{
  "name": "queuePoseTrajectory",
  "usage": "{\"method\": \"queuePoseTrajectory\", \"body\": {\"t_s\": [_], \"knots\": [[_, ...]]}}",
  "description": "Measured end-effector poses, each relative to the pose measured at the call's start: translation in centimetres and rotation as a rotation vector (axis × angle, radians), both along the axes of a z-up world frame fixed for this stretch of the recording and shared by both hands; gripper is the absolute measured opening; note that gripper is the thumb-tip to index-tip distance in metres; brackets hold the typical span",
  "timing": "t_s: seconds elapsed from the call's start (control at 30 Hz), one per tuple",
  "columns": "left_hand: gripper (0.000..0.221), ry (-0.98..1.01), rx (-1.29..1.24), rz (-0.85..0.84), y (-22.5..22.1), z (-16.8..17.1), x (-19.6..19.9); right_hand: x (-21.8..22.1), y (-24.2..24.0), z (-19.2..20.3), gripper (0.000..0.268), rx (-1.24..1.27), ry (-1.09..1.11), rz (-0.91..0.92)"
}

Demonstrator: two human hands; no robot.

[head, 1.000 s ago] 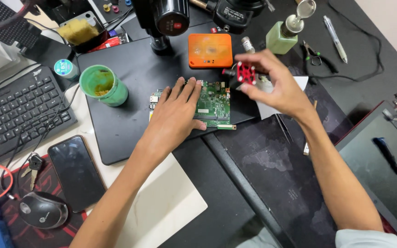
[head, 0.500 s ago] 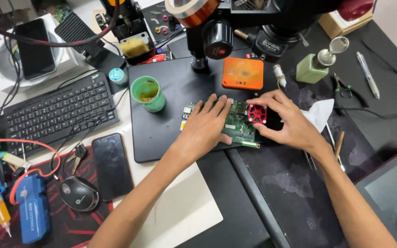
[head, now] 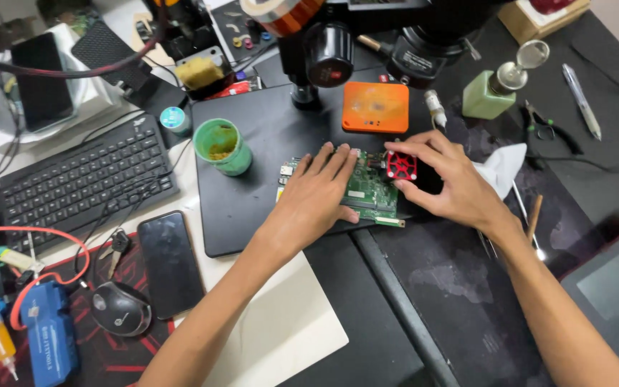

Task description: Repairing and cleaning an electronic motherboard using a heat gun, brush, and cleaning solution.

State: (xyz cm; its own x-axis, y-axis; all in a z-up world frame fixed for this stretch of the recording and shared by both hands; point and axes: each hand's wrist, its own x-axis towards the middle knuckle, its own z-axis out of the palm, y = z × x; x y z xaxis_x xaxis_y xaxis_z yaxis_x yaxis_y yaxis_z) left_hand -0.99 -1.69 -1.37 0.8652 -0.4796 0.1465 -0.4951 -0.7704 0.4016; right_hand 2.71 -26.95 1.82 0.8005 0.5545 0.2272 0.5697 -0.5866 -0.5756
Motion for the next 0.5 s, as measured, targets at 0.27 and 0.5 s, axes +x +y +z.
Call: {"method": "queuePoseTrajectory", "body": {"t_s": [0.27, 0.5], "knots": [[0.103, 0.014, 0.028, 0.019, 0.00, 0.67, 0.15, -0.02, 0.03, -0.07, 0.055, -0.020, -0.027, 0.031], [0.103, 0.008, 0.032, 0.022, 0.00, 0.38, 0.11, -0.21, 0.17, 0.21, 0.056, -0.029, -0.037, 0.053]]}}
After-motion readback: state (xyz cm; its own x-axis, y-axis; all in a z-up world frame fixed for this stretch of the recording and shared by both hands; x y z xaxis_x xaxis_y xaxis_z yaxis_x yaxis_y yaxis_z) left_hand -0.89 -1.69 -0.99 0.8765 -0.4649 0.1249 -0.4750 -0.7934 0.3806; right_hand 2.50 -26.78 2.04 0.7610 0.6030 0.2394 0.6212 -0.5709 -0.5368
